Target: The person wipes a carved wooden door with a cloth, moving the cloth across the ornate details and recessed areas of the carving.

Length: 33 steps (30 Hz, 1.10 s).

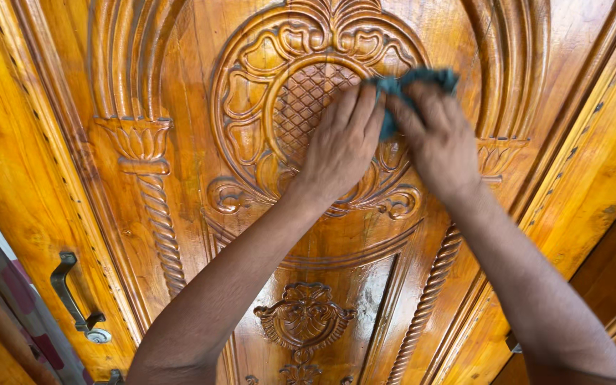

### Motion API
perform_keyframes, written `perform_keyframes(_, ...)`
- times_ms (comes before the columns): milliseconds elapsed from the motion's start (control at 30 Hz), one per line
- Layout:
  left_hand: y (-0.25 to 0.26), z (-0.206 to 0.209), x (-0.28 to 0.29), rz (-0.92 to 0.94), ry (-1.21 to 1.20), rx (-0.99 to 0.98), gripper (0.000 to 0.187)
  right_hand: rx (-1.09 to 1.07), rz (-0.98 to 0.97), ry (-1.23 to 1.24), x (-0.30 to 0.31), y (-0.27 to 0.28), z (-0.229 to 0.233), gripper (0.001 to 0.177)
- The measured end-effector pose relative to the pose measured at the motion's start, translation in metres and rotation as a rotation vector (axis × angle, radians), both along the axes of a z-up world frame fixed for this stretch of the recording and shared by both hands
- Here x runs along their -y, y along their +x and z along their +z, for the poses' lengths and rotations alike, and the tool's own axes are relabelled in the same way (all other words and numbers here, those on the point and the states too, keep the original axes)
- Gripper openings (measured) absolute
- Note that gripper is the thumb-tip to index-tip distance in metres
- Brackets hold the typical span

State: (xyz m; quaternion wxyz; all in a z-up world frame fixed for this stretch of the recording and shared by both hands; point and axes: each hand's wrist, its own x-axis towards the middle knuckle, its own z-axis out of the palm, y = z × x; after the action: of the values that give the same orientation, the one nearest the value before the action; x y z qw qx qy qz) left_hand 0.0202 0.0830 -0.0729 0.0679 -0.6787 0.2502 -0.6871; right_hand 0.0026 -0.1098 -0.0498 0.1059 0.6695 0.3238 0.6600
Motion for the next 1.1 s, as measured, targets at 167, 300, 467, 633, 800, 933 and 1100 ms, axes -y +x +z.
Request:
perform_keyframes(167,-0.022,-0.058,-0.015,-0.065,0.277,0.064,0.025,-0.199,0.081,-0.067,0.013,-0.02,-0.064,0.056)
perform_keyframes(300,-0.012,-0.034,-0.02,0.051,0.372,0.1,0.021,-0.193,0.087,-0.078,0.017,-0.02,-0.044,0.058)
perform_keyframes(467,-0.019,-0.018,-0.012,0.014,0.198,0.13,0.028,-0.088,-0.058,0.014,0.008,-0.011,-0.041,0.065)
perform_keyframes(633,-0.031,-0.029,-0.016,0.019,0.378,0.124,0.029,-0.14,0.048,-0.031,0.023,-0.012,-0.071,0.068)
perform_keyframes(800,-0.024,0.026,-0.025,0.149,0.493,0.236,0.031,-0.067,0.081,0.116,0.011,-0.001,-0.017,0.064)
perform_keyframes(933,-0.017,0.063,-0.058,0.209,0.364,0.265,0.034,-0.009,0.2,0.151,-0.035,0.005,0.027,0.075)
perform_keyframes(1100,-0.041,0.028,-0.138,0.422,0.184,0.156,0.052,0.017,0.172,0.04,-0.112,0.013,0.017,0.065)
